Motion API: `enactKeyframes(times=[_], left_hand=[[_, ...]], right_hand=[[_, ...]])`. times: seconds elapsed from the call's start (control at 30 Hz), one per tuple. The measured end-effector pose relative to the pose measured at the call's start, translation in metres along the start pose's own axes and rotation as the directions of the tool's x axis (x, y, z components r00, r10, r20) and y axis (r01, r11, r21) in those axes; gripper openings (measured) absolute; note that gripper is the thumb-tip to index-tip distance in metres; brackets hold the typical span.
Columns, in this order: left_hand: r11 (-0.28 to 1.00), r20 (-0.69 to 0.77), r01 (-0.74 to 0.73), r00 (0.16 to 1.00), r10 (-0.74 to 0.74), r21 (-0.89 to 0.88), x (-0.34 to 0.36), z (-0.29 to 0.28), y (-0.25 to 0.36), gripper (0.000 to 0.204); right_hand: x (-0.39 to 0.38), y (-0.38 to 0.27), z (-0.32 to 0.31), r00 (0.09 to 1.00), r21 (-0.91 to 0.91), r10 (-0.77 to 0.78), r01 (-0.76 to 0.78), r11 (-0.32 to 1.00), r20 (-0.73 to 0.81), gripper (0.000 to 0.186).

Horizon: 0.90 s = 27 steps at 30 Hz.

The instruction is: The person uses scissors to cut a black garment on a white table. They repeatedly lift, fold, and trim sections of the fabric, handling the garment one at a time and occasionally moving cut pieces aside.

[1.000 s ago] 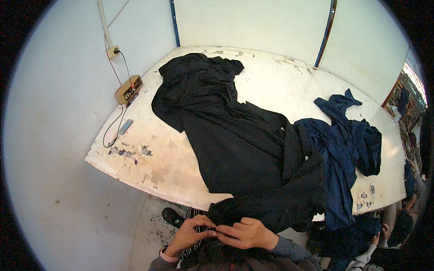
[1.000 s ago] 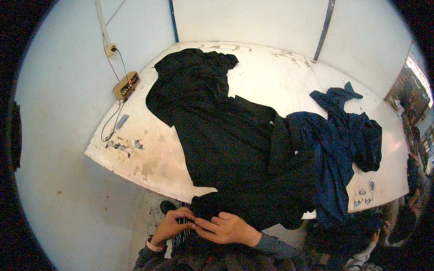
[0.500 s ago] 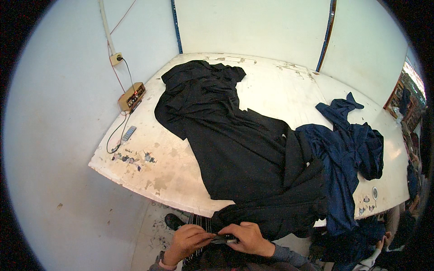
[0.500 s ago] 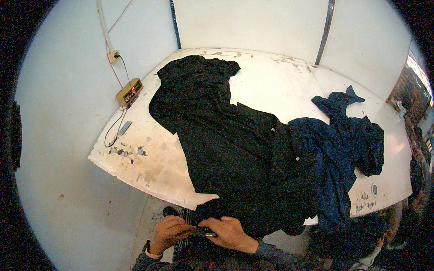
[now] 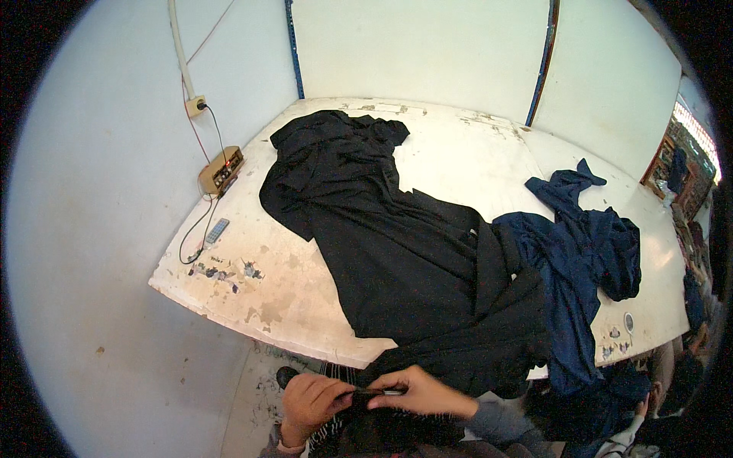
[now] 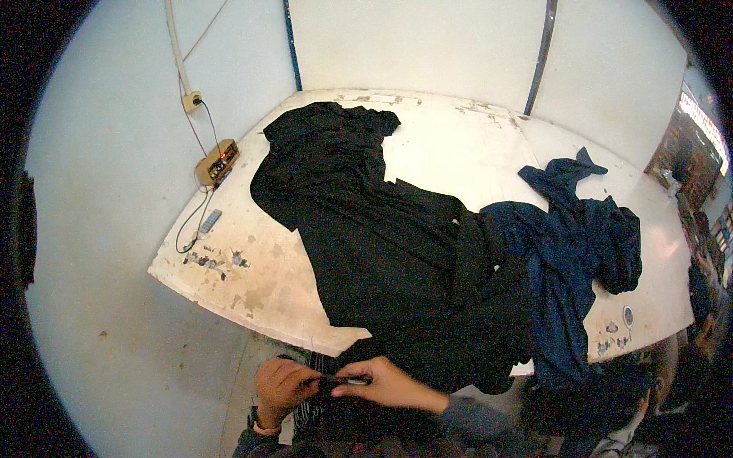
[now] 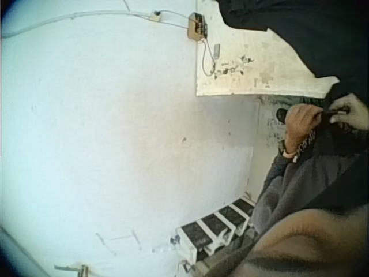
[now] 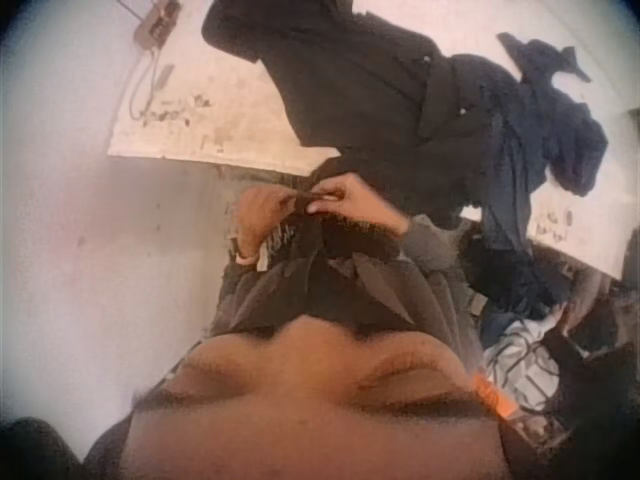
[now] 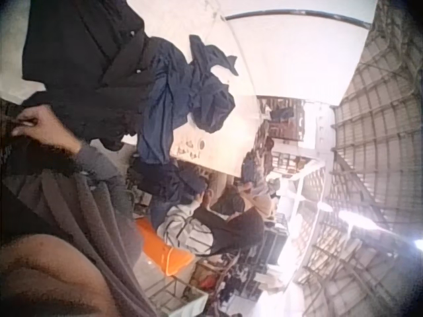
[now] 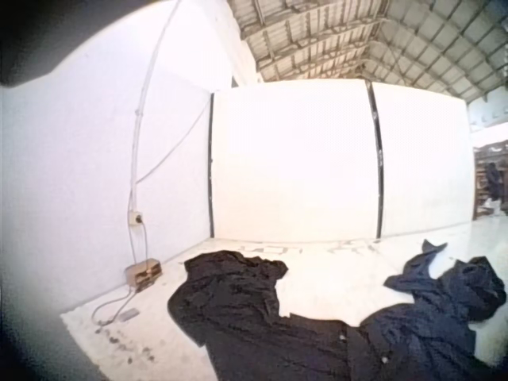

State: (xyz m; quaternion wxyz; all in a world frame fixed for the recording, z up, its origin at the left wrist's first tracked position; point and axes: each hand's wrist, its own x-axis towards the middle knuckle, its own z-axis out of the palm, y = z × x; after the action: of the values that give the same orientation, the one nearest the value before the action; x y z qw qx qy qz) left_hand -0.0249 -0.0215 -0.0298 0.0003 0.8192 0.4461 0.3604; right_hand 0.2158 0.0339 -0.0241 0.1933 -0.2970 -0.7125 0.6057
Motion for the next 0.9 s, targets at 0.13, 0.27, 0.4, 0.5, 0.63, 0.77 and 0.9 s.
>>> enactKeyframes(times=[0.13,0.27,0.4,0.5,0.63,0.77,0.9], left_hand=[[0.984,0.355,0.119,0.933,-0.065,-0.134,-0.008,0.002,-0.002,0.033],[0.936,0.489,0.26,0.865,-0.116,-0.238,-0.006,0.001,0.013,0.046],[0.82,0.513,0.391,0.846,-0.141,-0.418,0.003,0.009,0.018,0.053],[0.562,0.525,0.566,0.812,-0.253,-0.604,0.003,0.011,0.013,0.053],[0.133,0.479,0.578,0.766,-0.429,-0.805,-0.012,0.023,-0.015,0.048],[-0.361,0.481,0.322,0.668,-0.568,-0.875,-0.001,0.041,-0.03,0.059],[0.363,0.168,0.347,0.882,-0.441,-0.865,-0.037,0.091,-0.057,0.056]], right_hand=[[0.029,-0.037,-0.084,0.982,-0.31,-0.159,0.122,0.943,-0.097,0.03],[0.068,-0.012,-0.209,0.522,-0.533,-0.312,-0.351,0.77,-0.794,0.045],[0.047,0.039,-0.289,0.343,-0.435,-0.268,-0.729,0.529,-0.9,0.039],[0.051,0.029,-0.268,0.348,-0.508,-0.371,-0.611,0.607,-0.861,0.02],[0.056,-0.025,-0.154,0.639,-0.696,-0.521,-0.03,0.717,-0.565,0.017],[-0.002,-0.064,-0.066,0.938,-0.427,-0.279,0.343,0.837,0.207,0.03],[-0.025,-0.068,-0.04,0.795,-0.235,-0.161,0.356,0.904,0.585,0.03]])
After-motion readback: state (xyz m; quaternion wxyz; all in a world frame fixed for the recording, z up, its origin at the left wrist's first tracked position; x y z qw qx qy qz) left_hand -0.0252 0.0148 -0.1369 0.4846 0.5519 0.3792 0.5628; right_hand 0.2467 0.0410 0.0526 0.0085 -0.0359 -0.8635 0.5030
